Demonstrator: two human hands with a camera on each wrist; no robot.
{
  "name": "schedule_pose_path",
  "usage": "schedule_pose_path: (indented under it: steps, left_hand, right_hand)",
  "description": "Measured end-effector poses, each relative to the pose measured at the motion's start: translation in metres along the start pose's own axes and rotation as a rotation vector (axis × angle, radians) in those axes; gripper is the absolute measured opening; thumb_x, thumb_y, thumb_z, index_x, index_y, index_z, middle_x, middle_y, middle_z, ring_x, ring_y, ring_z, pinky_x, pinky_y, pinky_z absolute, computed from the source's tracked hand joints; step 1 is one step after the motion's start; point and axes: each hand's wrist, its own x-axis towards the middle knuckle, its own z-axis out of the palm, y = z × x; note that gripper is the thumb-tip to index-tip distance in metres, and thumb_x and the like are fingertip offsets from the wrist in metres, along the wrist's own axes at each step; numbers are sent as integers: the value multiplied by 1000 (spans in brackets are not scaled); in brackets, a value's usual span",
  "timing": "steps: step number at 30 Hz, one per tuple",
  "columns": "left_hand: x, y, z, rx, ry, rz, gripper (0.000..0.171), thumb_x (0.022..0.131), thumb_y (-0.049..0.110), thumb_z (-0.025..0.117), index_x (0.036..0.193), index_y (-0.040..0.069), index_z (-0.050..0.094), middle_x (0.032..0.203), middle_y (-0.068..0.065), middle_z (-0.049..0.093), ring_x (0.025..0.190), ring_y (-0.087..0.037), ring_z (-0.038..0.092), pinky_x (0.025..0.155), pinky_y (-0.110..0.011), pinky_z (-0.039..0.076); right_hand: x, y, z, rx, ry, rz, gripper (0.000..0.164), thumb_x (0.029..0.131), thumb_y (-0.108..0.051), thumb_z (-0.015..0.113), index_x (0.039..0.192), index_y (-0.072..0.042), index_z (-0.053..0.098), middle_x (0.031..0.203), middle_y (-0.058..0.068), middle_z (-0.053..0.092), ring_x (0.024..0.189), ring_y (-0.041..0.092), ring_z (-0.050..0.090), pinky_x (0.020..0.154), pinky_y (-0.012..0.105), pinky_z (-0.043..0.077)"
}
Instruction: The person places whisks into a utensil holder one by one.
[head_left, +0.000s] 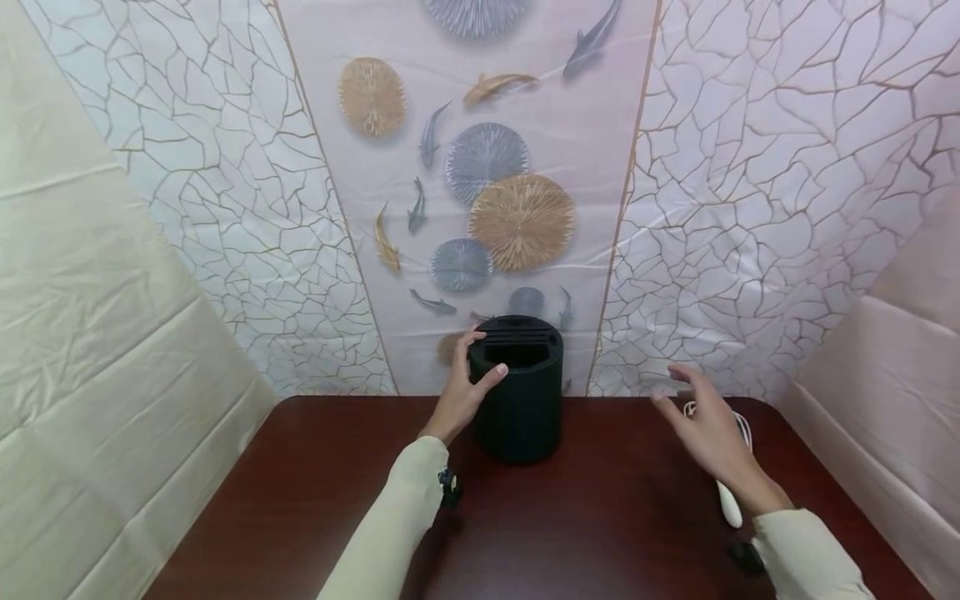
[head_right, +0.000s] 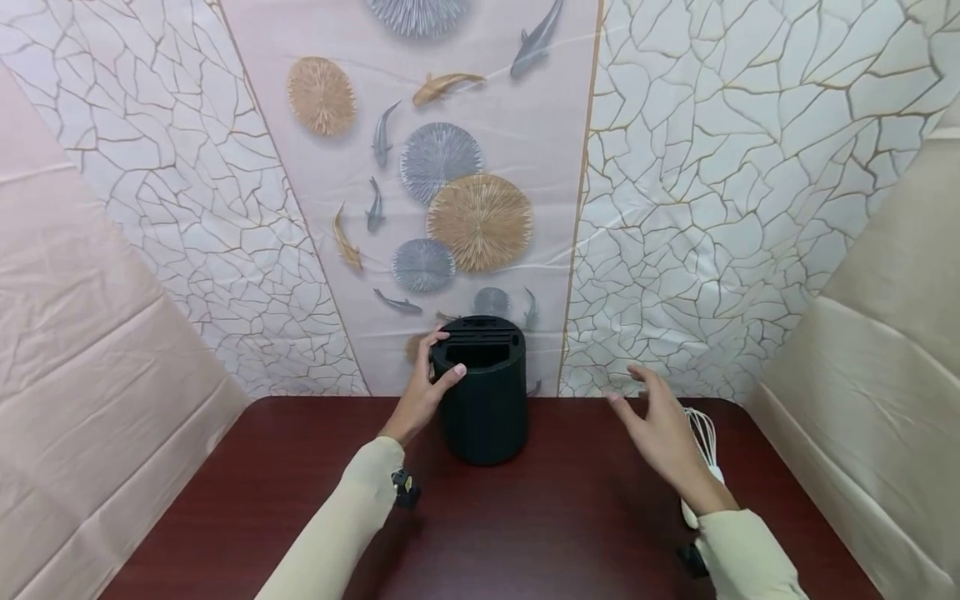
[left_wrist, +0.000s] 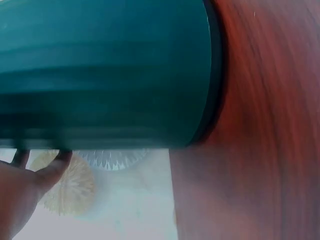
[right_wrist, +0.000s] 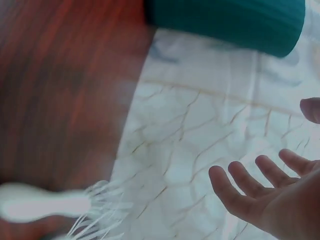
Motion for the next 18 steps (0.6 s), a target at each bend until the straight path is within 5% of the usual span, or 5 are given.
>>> schedule_pose_path:
  steps: [6,12,18]
  left_hand:
    - [3,0,-12,106,-32,58,67,96,51,71,153,31,42,174,4,18,158,-23,21,121,-62,27]
    - [9,-1,-19,86,-93,52,67,95,52,72,154,34,46,173,12,19,160,-19,17,122,-65,25]
    - [12,4,-18,109,-97,61,67,94,54,73,153,36,47,171,17,23,158,-16,23,120,-64,29]
  right_hand:
    - [-13,33,-14,-121,-81,77,57,106,-38,61,142,5,55,143,34,52,115,50,60,87,63,49]
    - [-19,58,-24,-238,-178,147,52,104,-38,64,132,6,64,129,34,63,94,40,70,76,57,52]
    - [-19,74,-32,-300,-218,186,51,103,-37,65,128,8,64,122,35,67,106,58,63,76,64,50]
